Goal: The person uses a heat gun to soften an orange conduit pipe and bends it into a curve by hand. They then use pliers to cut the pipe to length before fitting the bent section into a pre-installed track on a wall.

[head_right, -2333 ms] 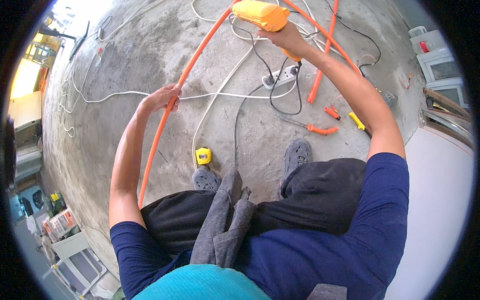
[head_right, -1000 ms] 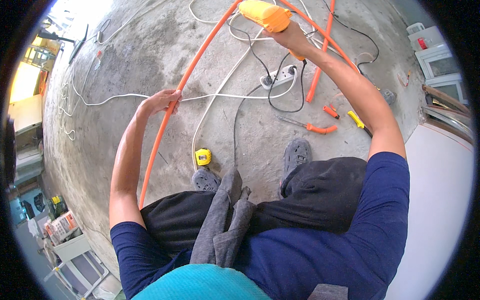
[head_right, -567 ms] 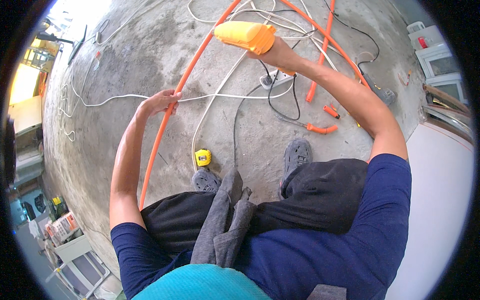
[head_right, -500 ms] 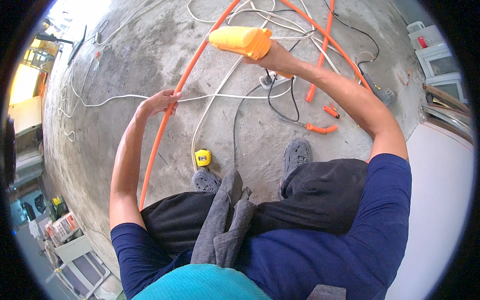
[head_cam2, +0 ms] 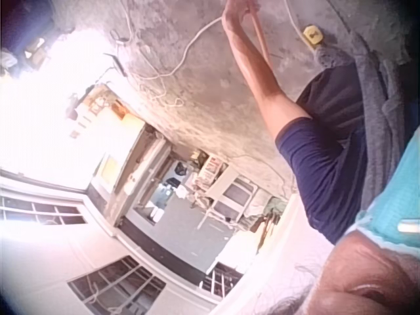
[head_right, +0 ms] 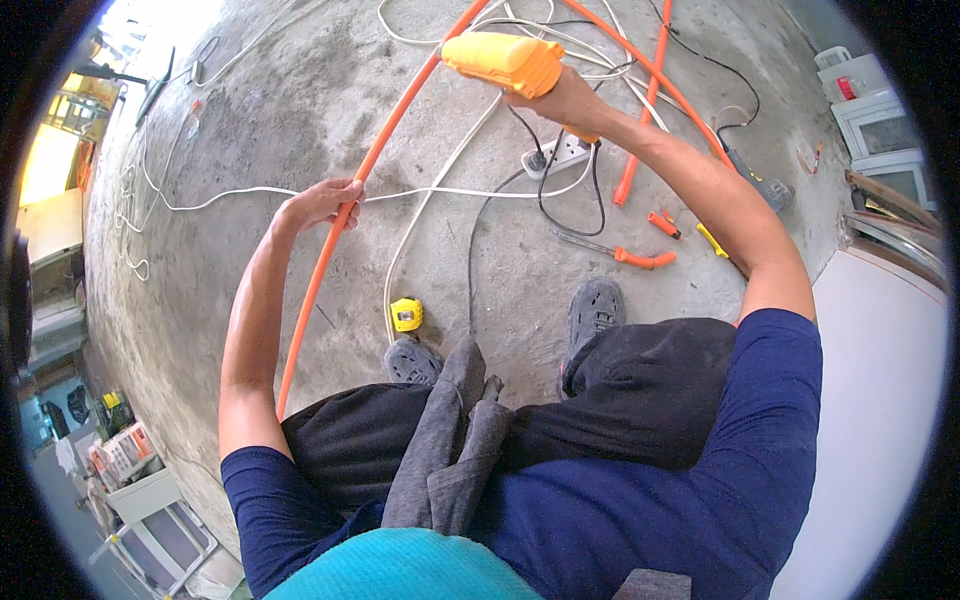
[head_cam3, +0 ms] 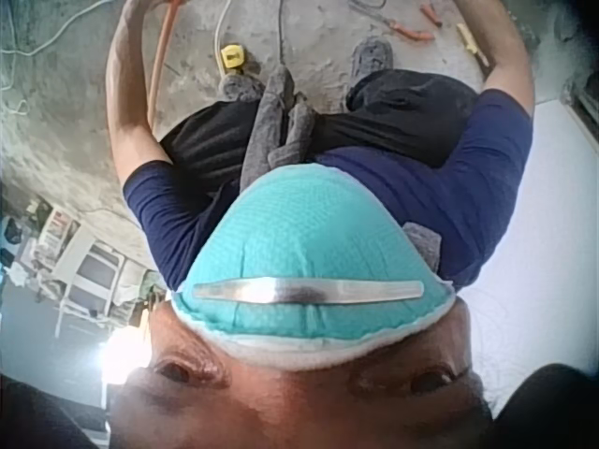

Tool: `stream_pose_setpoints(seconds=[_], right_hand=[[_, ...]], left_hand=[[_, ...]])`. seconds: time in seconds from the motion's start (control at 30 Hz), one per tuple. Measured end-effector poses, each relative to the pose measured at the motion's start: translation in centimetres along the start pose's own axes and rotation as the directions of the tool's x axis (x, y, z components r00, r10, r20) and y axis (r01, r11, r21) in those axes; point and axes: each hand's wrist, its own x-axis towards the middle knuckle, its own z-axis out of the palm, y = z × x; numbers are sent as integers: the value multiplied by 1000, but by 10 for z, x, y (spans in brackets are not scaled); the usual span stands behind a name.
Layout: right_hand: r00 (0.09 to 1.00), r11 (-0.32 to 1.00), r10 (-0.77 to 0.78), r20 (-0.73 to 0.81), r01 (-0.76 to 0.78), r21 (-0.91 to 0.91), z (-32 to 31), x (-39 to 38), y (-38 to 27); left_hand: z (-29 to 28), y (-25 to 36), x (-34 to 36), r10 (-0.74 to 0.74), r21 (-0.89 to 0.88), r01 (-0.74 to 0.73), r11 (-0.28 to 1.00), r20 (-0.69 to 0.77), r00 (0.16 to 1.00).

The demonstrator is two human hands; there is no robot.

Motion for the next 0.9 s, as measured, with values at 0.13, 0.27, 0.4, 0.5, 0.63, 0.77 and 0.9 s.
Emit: stream_pose_setpoints(seconds=[0.13,0.27,0.4,0.5,0.63,0.77,0.9], right_hand=[[993,987,119,-5,-118,111,-16,8,10],[992,987,101,-80,-90,130,-22,23,31],[977,970,186,-107,-165,181,-31,29,25],[968,964,241,-76,-229,135,-32,35,21],[987,970,155,-36,-145,195,-22,20,24],[986,971,163,39,-167,171,-5,5,13],[1000,993,-7,24,4,118,8,-12,5]], left_hand=[[2,-3,1,0,-14,0,1000,18,1000],[5,-2,2,-6,-23,6,1000,3,1000],[5,3,-1,-27,46,31,998,-66,997],[2,2,0,-22,8,23,1000,-73,997],[4,5,-2,-14,6,14,1000,-68,998],[1,-2,0,9,-14,-9,1000,-17,1000],[4,1,2,3,1,-3,1000,-24,1000]])
